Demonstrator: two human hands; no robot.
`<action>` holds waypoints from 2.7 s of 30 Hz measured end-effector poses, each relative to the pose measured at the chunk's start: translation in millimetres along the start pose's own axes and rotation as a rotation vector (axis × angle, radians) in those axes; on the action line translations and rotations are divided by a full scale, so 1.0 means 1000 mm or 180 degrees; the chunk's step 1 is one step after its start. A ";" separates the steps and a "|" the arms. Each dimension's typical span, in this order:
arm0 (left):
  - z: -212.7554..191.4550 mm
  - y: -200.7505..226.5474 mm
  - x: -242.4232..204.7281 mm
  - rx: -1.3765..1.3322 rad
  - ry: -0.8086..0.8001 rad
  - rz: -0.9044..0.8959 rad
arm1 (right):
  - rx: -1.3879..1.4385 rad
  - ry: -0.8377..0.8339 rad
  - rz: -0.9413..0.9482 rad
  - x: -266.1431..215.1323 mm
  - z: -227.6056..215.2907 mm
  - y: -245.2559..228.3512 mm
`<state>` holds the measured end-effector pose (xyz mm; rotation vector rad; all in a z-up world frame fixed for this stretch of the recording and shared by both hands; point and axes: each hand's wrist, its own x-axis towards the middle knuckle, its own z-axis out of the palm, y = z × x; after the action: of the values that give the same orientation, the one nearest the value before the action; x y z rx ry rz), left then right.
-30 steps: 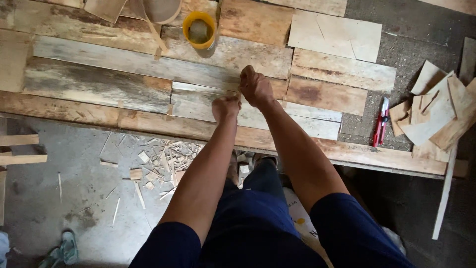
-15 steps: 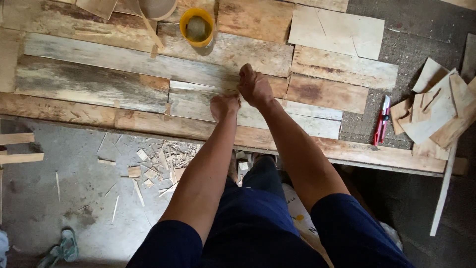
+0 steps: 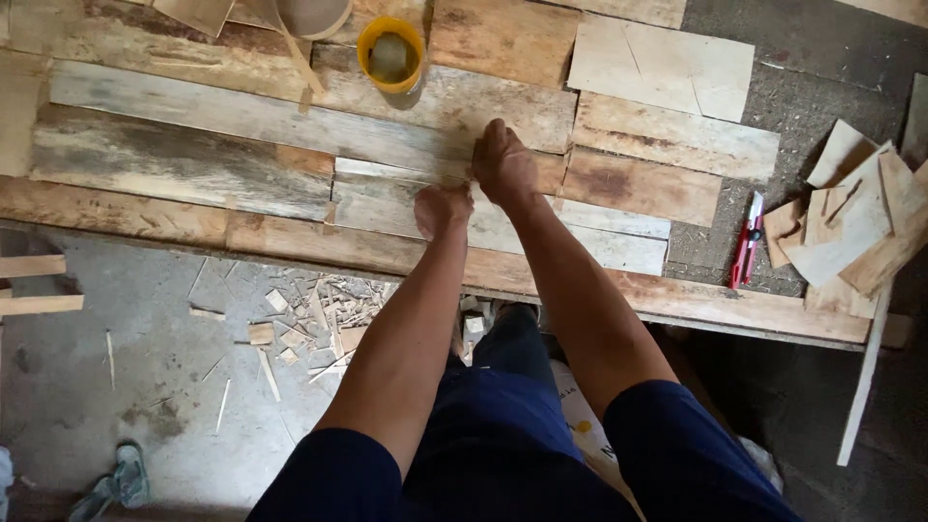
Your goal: The user is joining wood veneers together on a workbench using adhesive tape and a utility knife.
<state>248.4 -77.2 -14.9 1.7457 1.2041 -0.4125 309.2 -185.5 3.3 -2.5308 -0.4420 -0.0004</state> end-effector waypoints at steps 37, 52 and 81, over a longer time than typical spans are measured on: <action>-0.018 0.006 -0.014 -0.0761 0.0290 -0.0204 | 0.0305 -0.0316 0.0410 -0.030 -0.001 0.000; 0.026 -0.057 0.082 0.1287 -0.0268 0.1466 | 0.0551 0.1440 0.0826 -0.145 -0.119 0.156; 0.032 -0.065 0.036 -0.2253 -0.0251 0.1301 | -0.0848 0.1826 0.2354 -0.276 -0.180 0.359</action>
<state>216.3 -80.1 -88.9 1.2833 0.7689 0.1783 176.8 -649.7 -63.1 -2.6367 0.7590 -0.5143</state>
